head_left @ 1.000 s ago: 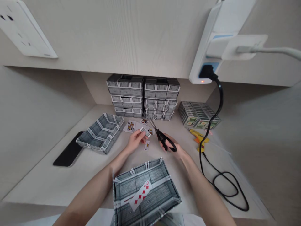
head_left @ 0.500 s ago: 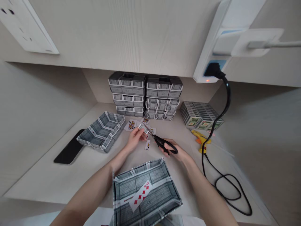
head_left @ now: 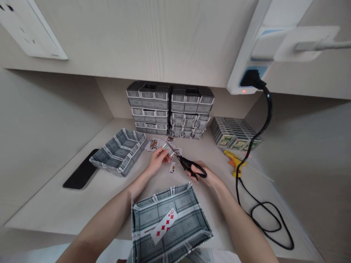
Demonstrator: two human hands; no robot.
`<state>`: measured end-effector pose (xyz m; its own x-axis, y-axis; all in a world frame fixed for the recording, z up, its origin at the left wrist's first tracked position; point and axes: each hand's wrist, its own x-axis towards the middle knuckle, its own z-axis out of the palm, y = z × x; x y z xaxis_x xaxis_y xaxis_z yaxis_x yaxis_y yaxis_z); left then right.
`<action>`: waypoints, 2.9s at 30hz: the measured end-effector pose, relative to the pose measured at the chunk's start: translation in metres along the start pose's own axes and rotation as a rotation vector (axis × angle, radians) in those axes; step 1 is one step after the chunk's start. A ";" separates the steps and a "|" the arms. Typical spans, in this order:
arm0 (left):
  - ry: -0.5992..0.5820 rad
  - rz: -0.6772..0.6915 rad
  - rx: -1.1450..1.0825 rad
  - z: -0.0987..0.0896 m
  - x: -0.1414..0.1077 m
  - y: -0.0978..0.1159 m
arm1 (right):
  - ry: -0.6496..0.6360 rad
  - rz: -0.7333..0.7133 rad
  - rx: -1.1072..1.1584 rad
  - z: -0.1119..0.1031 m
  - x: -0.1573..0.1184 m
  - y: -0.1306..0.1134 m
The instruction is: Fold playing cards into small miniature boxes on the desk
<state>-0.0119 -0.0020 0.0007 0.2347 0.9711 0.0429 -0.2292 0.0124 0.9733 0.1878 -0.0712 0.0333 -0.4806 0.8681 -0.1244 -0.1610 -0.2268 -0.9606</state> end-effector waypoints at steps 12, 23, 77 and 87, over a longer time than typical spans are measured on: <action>0.005 -0.007 -0.037 -0.003 0.004 -0.003 | 0.030 0.027 0.048 0.006 0.000 -0.001; 0.011 -0.028 -0.072 -0.005 0.005 -0.005 | 0.042 0.033 0.019 0.007 0.001 0.002; -0.050 -0.016 0.054 0.002 -0.001 0.001 | 0.282 -0.006 -0.137 -0.006 0.001 -0.004; -0.049 0.044 0.046 0.006 -0.003 0.005 | 0.345 0.030 -0.074 -0.013 0.012 0.011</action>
<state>-0.0079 -0.0066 0.0072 0.2713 0.9578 0.0954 -0.1969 -0.0418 0.9795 0.1912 -0.0576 0.0182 -0.1622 0.9625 -0.2177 -0.0825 -0.2330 -0.9690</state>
